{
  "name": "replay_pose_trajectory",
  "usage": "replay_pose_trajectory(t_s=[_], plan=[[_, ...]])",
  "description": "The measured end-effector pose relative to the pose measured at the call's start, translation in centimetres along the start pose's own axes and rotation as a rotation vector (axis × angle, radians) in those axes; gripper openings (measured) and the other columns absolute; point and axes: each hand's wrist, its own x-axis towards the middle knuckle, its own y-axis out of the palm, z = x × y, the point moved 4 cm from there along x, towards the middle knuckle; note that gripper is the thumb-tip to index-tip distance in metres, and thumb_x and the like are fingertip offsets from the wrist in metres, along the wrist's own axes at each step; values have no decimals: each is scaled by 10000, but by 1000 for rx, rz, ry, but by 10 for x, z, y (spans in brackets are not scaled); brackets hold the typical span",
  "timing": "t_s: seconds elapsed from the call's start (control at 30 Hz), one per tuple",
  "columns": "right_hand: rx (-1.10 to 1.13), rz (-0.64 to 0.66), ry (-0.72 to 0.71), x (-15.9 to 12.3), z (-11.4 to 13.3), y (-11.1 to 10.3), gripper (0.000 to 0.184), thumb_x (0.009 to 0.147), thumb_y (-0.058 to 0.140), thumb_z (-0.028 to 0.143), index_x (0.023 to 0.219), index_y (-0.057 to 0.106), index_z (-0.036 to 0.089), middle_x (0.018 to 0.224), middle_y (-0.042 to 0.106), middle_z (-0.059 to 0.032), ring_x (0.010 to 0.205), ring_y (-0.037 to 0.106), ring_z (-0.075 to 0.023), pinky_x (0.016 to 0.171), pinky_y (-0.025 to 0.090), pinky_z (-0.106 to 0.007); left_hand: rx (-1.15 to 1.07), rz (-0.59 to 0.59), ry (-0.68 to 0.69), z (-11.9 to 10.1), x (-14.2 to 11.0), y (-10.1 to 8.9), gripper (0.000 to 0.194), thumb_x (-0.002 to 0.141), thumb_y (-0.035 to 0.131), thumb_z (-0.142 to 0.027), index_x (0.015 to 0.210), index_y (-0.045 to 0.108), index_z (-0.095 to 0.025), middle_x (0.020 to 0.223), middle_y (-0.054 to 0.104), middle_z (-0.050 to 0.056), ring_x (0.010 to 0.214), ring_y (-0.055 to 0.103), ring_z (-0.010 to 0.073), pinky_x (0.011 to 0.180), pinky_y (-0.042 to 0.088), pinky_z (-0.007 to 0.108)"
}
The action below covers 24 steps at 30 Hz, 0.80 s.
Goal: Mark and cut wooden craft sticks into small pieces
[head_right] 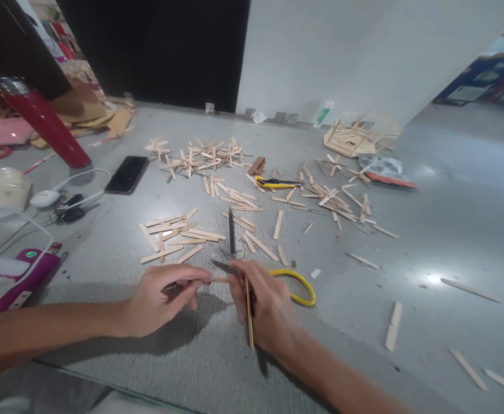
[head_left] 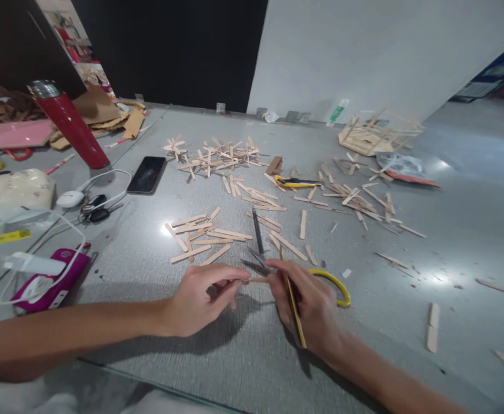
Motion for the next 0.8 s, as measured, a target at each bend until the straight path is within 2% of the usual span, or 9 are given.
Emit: replay_pose_trajectory(t_s=[0.07,0.17,0.27,0.33,0.47,0.67,0.8], plan=[[54,37,-11,2,2,0,125,1049,556,195,1037,680,196,706,698,-7,521,620,-134,522,488,-238,-83,3,-98,2,1,0,176,1008,589,-165,1080,740,-110,841,784,83,561,710,103,529,561,166],[127,76,20,4,7,0,249,1032,555,178,800,639,204,594,612,25,453,539,-114,476,415,-226,-307,15,-318,8,3,2,174,989,667,-260,1094,702,-127,748,730,29,548,696,113,470,530,160],[166,100,109,5,11,0,327,1018,528,163,700,586,207,545,542,47,424,479,-97,442,366,-208,-590,-1,-508,13,5,6,379,909,800,-392,1160,640,-157,885,750,37,563,706,120,449,538,179],[181,112,157,5,12,0,335,1016,526,173,688,592,204,536,533,51,422,469,-95,435,358,-201,-691,20,-572,16,7,9,459,846,865,-446,1115,646,-146,910,758,49,575,714,124,461,549,188],[212,110,140,5,16,1,315,1013,539,180,716,645,191,542,575,42,421,484,-97,443,373,-202,-707,99,-586,17,6,15,428,836,872,-480,939,705,-100,799,749,60,540,704,128,441,531,184],[171,121,97,5,17,2,360,1059,525,194,718,644,191,545,582,41,425,517,-97,456,395,-203,-583,72,-526,13,4,10,393,882,832,-472,896,760,-86,794,753,78,515,679,103,433,495,157],[32,53,-103,2,18,-6,284,1102,494,205,925,713,175,680,686,-18,548,644,-136,540,470,-237,-811,152,-544,10,8,9,498,937,724,-590,988,772,-96,830,777,111,534,721,155,437,545,211]])
